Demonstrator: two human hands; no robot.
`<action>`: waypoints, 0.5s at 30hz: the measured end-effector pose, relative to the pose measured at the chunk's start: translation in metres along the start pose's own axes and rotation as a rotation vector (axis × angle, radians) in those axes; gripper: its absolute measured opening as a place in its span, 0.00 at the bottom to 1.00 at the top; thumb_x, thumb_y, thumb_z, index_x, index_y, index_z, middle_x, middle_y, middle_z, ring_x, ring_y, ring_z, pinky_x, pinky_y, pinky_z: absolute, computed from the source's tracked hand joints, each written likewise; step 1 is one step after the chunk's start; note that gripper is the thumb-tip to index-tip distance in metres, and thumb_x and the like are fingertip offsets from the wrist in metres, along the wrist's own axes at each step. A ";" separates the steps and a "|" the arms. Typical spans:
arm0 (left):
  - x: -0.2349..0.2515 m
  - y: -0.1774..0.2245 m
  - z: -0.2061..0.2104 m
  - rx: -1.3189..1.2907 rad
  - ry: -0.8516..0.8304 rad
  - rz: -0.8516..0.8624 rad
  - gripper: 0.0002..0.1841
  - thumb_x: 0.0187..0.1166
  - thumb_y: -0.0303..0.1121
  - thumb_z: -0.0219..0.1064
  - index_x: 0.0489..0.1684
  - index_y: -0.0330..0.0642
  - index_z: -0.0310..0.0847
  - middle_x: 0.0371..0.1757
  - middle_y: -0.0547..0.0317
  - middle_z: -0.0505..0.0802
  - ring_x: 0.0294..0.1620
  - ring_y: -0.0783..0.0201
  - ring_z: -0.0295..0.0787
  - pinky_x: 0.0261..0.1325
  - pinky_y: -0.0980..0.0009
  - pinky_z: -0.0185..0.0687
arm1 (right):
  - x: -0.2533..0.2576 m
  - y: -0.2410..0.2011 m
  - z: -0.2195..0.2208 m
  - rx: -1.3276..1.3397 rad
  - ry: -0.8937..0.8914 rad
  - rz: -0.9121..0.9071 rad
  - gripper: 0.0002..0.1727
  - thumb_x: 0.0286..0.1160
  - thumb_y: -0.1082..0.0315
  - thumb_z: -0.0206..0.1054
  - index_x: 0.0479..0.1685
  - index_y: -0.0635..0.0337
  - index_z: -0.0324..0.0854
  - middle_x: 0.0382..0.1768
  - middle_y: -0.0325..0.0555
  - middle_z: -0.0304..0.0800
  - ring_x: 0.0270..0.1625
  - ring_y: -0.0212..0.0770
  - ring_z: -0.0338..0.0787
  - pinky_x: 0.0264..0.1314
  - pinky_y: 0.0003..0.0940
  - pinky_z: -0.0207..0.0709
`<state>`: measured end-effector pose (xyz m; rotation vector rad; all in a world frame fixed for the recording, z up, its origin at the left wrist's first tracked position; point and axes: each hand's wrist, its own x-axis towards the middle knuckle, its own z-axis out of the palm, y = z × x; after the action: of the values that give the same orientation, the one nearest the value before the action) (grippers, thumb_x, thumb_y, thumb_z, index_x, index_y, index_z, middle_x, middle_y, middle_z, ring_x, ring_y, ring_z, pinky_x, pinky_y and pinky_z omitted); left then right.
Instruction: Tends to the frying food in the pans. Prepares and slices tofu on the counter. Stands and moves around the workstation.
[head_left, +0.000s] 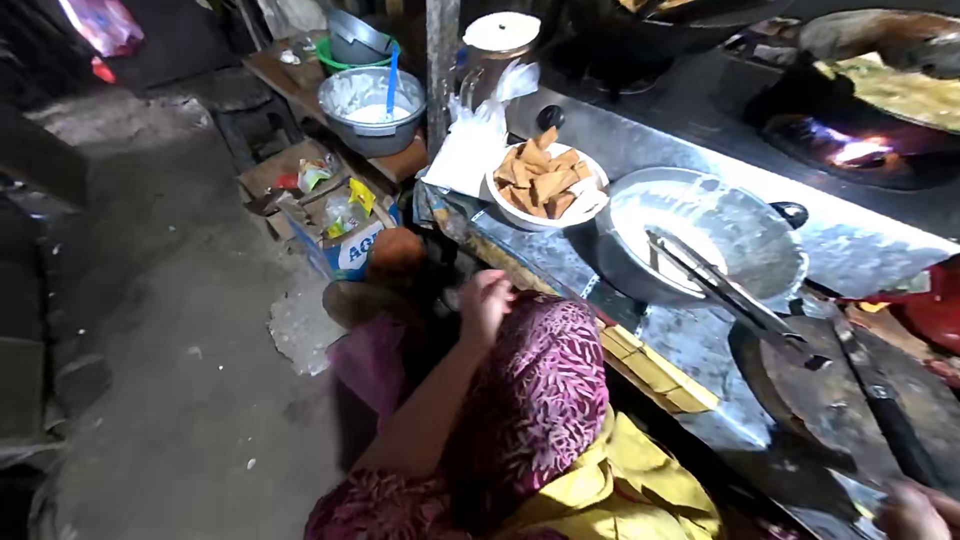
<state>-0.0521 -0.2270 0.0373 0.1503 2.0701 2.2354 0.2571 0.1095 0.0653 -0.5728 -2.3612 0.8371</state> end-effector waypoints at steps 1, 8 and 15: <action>0.003 -0.015 -0.023 0.013 0.071 -0.119 0.15 0.87 0.26 0.58 0.64 0.24 0.79 0.44 0.43 0.92 0.31 0.64 0.88 0.38 0.67 0.87 | 0.008 -0.003 0.014 0.000 -0.018 0.008 0.21 0.89 0.65 0.58 0.41 0.82 0.81 0.29 0.46 0.85 0.29 0.23 0.83 0.37 0.24 0.83; -0.016 -0.088 -0.109 0.124 0.340 -0.433 0.13 0.84 0.26 0.60 0.56 0.23 0.82 0.36 0.44 0.89 0.29 0.62 0.85 0.36 0.66 0.85 | 0.057 -0.011 0.099 0.013 -0.113 0.024 0.30 0.90 0.57 0.52 0.31 0.82 0.76 0.23 0.44 0.75 0.26 0.19 0.73 0.35 0.20 0.72; -0.026 -0.121 -0.112 0.158 0.312 -0.487 0.13 0.83 0.25 0.60 0.55 0.23 0.82 0.39 0.41 0.91 0.31 0.59 0.88 0.38 0.63 0.87 | 0.068 -0.006 0.116 -0.175 -0.093 -0.007 0.34 0.93 0.55 0.48 0.25 0.82 0.74 0.21 0.54 0.73 0.26 0.30 0.72 0.35 0.29 0.68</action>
<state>-0.0419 -0.3322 -0.0923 -0.6599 2.1243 1.8897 0.1314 0.0927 0.0192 -0.6080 -2.5374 0.6710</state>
